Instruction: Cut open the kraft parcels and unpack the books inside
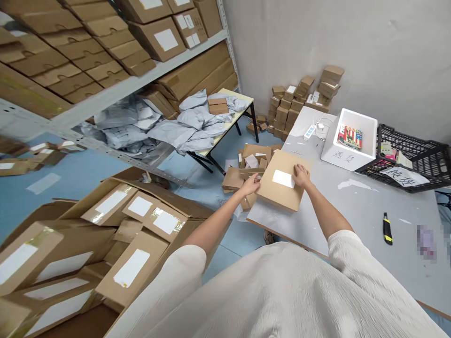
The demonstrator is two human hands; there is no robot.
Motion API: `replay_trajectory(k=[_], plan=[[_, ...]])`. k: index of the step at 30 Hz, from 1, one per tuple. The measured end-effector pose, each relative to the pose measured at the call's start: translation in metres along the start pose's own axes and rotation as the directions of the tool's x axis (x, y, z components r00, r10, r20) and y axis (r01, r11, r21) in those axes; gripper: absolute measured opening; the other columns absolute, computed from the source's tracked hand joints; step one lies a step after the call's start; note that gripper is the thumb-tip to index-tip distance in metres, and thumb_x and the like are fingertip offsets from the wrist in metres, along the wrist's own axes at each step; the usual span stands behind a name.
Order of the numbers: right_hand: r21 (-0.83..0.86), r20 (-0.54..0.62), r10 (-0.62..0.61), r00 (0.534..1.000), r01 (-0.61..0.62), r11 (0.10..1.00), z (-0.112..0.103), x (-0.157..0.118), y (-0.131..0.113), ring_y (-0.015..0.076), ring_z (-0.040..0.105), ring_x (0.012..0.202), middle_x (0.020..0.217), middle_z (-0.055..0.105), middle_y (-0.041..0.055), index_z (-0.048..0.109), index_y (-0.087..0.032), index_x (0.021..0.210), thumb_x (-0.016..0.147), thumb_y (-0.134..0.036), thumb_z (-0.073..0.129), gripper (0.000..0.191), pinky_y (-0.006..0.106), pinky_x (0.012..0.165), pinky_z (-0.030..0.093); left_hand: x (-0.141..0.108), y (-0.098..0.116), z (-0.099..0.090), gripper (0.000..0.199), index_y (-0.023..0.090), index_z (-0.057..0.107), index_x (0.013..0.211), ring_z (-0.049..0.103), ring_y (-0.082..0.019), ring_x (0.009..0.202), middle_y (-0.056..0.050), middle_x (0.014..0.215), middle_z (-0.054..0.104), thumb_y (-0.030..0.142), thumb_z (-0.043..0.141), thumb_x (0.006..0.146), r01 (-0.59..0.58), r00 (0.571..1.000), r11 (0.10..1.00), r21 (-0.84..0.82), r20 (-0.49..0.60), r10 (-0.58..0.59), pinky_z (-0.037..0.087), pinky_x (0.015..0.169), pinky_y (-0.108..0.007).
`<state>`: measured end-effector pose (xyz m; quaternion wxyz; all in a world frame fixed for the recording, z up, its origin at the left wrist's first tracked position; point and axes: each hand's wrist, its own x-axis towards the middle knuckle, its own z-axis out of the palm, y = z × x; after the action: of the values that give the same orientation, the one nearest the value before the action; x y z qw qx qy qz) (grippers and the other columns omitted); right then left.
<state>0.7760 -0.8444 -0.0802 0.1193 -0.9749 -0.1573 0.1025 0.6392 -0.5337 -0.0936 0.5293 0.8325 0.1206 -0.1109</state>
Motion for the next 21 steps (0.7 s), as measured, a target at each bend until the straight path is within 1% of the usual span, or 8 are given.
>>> replay_trajectory(k=[2,4,7,10,12,17,21], plan=[[-0.026,0.054,0.028,0.998,-0.027,0.999,0.003,-0.014,0.002,0.036,0.031,0.17,0.184,0.037,0.0131,0.045,-0.022,0.173,0.103,-0.038,0.052,0.072,0.062,0.136,0.029,-0.001,0.0,0.011,0.076,0.017,0.059,0.159,0.067,-0.033,0.142,-0.016,0.152,0.071,0.015,0.072,0.084,-0.054,0.997,0.993,0.102,0.053,0.048,0.052,0.124,-0.046],[-0.023,0.078,0.057,0.995,-0.055,0.998,0.004,-0.025,0.004,0.0341,0.024,0.173,0.187,0.03,0.0108,0.039,-0.022,0.176,0.107,-0.041,0.045,0.072,0.063,0.138,0.022,-0.002,0.001,0.02,0.076,0.016,0.061,0.155,0.066,-0.035,0.142,-0.016,0.149,0.072,0.012,0.071,0.08,-0.099,0.994,0.976,0.193,0.068,0.087,0.051,0.124,-0.048],[-0.04,0.067,0.094,0.993,-0.092,0.995,0.003,-0.038,0.011,0.0332,0.022,0.173,0.187,0.028,0.0094,0.036,-0.024,0.178,0.109,-0.043,0.04,0.071,0.064,0.138,0.02,-0.004,0.004,0.031,0.083,0.016,0.056,0.16,0.062,-0.037,0.145,-0.017,0.152,0.068,0.013,0.073,0.078,-0.126,0.991,0.96,0.25,0.077,0.109,0.049,0.126,-0.05],[-0.041,0.057,0.131,0.99,-0.129,0.991,0.0,-0.054,0.025,0.0338,0.023,0.172,0.187,0.028,0.0099,0.035,-0.025,0.178,0.11,-0.044,0.036,0.071,0.068,0.137,0.02,-0.003,0.011,0.043,0.088,0.018,0.053,0.164,0.061,-0.037,0.147,-0.017,0.156,0.066,0.014,0.074,0.079,-0.175,0.981,0.954,0.242,0.127,0.148,0.048,0.128,-0.049],[-0.028,0.047,0.162,0.986,-0.16,0.987,-0.003,-0.068,0.038,0.0343,0.023,0.172,0.188,0.027,0.0108,0.034,-0.024,0.178,0.11,-0.044,0.035,0.071,0.07,0.136,0.019,-0.002,0.018,0.055,0.088,0.019,0.052,0.165,0.058,-0.036,0.15,-0.017,0.159,0.064,0.014,0.074,0.08,-0.21,0.971,0.95,0.232,0.163,0.174,0.046,0.13,-0.047],[-0.012,0.014,0.273,0.962,-0.273,0.962,-0.01,-0.111,0.078,0.035,0.023,0.172,0.188,0.027,0.0115,0.035,-0.024,0.178,0.11,-0.046,0.034,0.071,0.071,0.136,0.018,0.003,0.045,0.097,0.088,0.016,0.048,0.168,0.056,-0.037,0.153,-0.019,0.161,0.061,0.015,0.072,0.083,-0.223,0.954,0.945,0.24,0.251,0.161,0.043,0.131,-0.048],[0.016,0.001,0.359,0.933,-0.359,0.933,-0.019,-0.147,0.115,0.0349,0.024,0.172,0.187,0.028,0.0115,0.036,-0.025,0.177,0.11,-0.047,0.035,0.071,0.071,0.136,0.018,0.007,0.075,0.137,0.087,0.019,0.049,0.167,0.055,-0.036,0.153,-0.017,0.158,0.063,0.012,0.071,0.083,-0.235,0.936,0.932,0.276,0.324,0.14,0.044,0.13,-0.047]])
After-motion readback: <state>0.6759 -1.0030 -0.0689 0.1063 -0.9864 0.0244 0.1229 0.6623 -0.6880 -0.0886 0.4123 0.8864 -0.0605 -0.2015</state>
